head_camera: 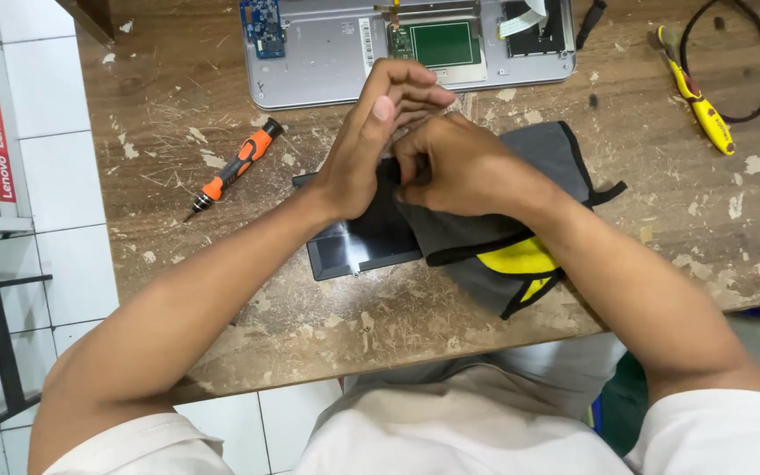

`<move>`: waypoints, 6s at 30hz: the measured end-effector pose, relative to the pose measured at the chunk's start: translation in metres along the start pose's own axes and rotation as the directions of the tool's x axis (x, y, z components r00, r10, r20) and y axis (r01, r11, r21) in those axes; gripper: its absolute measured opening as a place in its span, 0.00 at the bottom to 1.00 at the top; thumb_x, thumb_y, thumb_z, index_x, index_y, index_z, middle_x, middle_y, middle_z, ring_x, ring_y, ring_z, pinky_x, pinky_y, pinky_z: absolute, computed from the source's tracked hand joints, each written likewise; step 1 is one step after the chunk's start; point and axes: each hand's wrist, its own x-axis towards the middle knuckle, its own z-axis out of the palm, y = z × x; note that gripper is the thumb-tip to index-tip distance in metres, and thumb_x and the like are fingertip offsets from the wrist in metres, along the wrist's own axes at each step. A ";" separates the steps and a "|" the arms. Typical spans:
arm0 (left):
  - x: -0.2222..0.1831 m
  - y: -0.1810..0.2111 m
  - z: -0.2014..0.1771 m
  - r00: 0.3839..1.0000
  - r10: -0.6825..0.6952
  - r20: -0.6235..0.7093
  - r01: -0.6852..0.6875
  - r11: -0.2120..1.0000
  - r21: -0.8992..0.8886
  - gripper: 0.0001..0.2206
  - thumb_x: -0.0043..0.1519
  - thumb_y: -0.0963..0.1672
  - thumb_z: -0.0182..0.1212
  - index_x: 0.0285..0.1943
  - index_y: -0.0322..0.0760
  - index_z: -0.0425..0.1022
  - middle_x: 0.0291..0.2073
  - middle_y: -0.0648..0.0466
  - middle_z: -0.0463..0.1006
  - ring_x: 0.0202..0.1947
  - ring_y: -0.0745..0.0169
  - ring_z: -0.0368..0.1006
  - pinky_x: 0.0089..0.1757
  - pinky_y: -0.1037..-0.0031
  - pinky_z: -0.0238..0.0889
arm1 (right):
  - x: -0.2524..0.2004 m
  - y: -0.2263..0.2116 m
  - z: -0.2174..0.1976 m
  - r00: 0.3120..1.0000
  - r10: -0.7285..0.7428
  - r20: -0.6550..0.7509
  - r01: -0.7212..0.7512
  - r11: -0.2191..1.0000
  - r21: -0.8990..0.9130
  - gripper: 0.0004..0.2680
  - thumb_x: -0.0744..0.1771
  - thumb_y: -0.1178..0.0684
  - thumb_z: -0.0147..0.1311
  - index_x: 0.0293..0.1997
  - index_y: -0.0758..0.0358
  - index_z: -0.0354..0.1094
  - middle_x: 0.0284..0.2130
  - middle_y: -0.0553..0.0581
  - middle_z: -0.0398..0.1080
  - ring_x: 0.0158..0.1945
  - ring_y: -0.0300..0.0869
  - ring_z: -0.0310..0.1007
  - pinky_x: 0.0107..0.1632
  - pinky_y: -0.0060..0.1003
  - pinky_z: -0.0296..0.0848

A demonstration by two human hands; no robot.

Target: Polishing the surface of a laptop battery using a cleaning cloth on a repair bench.

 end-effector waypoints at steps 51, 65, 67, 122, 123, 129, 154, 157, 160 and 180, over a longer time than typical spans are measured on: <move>0.014 -0.006 -0.023 0.969 -0.241 0.049 0.235 0.851 -0.470 0.36 0.64 0.67 0.41 0.59 0.40 0.72 0.51 0.40 0.83 0.52 0.45 0.83 0.57 0.58 0.75 | -0.017 -0.035 0.085 0.586 -0.807 -0.072 0.499 0.430 -0.752 0.08 0.65 0.66 0.59 0.34 0.55 0.65 0.30 0.53 0.67 0.28 0.44 0.71 0.29 0.38 0.69; 0.022 0.023 -0.040 0.837 -0.501 0.223 0.545 0.800 -0.251 0.44 0.49 0.71 0.36 0.56 0.41 0.73 0.51 0.41 0.83 0.55 0.46 0.84 0.58 0.62 0.76 | -0.021 0.012 0.003 0.900 -0.362 0.242 0.433 0.682 -0.590 0.06 0.71 0.49 0.60 0.39 0.55 0.67 0.34 0.49 0.71 0.28 0.49 0.73 0.27 0.50 0.71; 0.022 0.024 -0.045 0.818 -0.523 0.238 0.572 0.782 -0.248 0.44 0.48 0.71 0.37 0.56 0.42 0.74 0.51 0.42 0.83 0.55 0.47 0.84 0.59 0.62 0.76 | -0.022 0.018 -0.001 0.920 -0.314 0.236 0.390 0.667 -0.635 0.07 0.71 0.48 0.59 0.40 0.55 0.67 0.36 0.49 0.71 0.29 0.50 0.74 0.26 0.50 0.72; 0.028 0.028 -0.058 0.760 -0.544 0.356 0.587 0.809 -0.018 0.43 0.53 0.70 0.36 0.62 0.43 0.70 0.51 0.50 0.77 0.53 0.64 0.76 0.59 0.73 0.71 | -0.005 -0.056 0.080 0.667 -0.744 0.029 0.454 0.376 -0.808 0.06 0.68 0.58 0.60 0.35 0.51 0.68 0.33 0.48 0.67 0.29 0.41 0.70 0.30 0.39 0.69; 0.028 0.028 -0.058 0.743 -0.569 0.352 0.616 0.787 -0.028 0.44 0.52 0.70 0.36 0.65 0.44 0.69 0.52 0.49 0.77 0.53 0.63 0.75 0.60 0.72 0.70 | -0.003 -0.058 0.081 0.664 -0.748 0.014 0.446 0.381 -0.810 0.07 0.69 0.60 0.61 0.34 0.52 0.67 0.33 0.49 0.65 0.29 0.40 0.69 0.29 0.38 0.68; 0.026 0.026 -0.061 0.739 -0.557 0.380 0.624 0.778 -0.072 0.46 0.51 0.71 0.35 0.65 0.44 0.69 0.52 0.51 0.76 0.51 0.66 0.73 0.58 0.73 0.67 | -0.002 -0.057 0.085 0.662 -0.749 -0.027 0.427 0.407 -0.807 0.07 0.67 0.59 0.62 0.34 0.52 0.67 0.32 0.49 0.66 0.31 0.43 0.70 0.31 0.40 0.70; 0.024 0.029 -0.060 0.783 -0.508 0.358 0.582 0.803 -0.132 0.47 0.48 0.72 0.39 0.62 0.43 0.71 0.55 0.44 0.80 0.58 0.57 0.79 0.63 0.68 0.71 | 0.004 -0.066 0.086 0.734 -0.679 0.014 0.449 0.470 -0.760 0.07 0.66 0.64 0.61 0.33 0.55 0.69 0.32 0.52 0.68 0.27 0.43 0.71 0.25 0.40 0.70; 0.025 0.033 -0.059 0.754 -0.576 0.317 0.628 0.773 -0.087 0.48 0.46 0.72 0.34 0.61 0.44 0.73 0.47 0.52 0.76 0.44 0.67 0.68 0.53 0.73 0.61 | 0.015 -0.072 0.102 0.664 -0.746 -0.055 0.415 0.429 -0.802 0.06 0.67 0.60 0.62 0.34 0.52 0.70 0.34 0.51 0.70 0.32 0.42 0.71 0.31 0.38 0.70; 0.023 0.028 -0.062 0.781 -0.527 0.335 0.579 0.813 -0.069 0.47 0.48 0.72 0.34 0.62 0.46 0.73 0.49 0.54 0.77 0.49 0.67 0.71 0.58 0.73 0.60 | 0.019 -0.075 0.107 0.634 -0.762 -0.131 0.404 0.471 -0.784 0.07 0.65 0.65 0.62 0.34 0.54 0.72 0.35 0.54 0.73 0.32 0.43 0.73 0.31 0.39 0.73; 0.019 0.016 -0.066 0.830 -0.378 0.411 0.445 0.892 -0.080 0.41 0.60 0.71 0.39 0.65 0.43 0.67 0.60 0.40 0.78 0.65 0.50 0.77 0.67 0.63 0.70 | 0.002 -0.053 0.075 0.776 -0.628 0.054 0.549 0.632 -0.547 0.04 0.71 0.60 0.57 0.39 0.64 0.70 0.33 0.55 0.69 0.25 0.47 0.71 0.19 0.46 0.69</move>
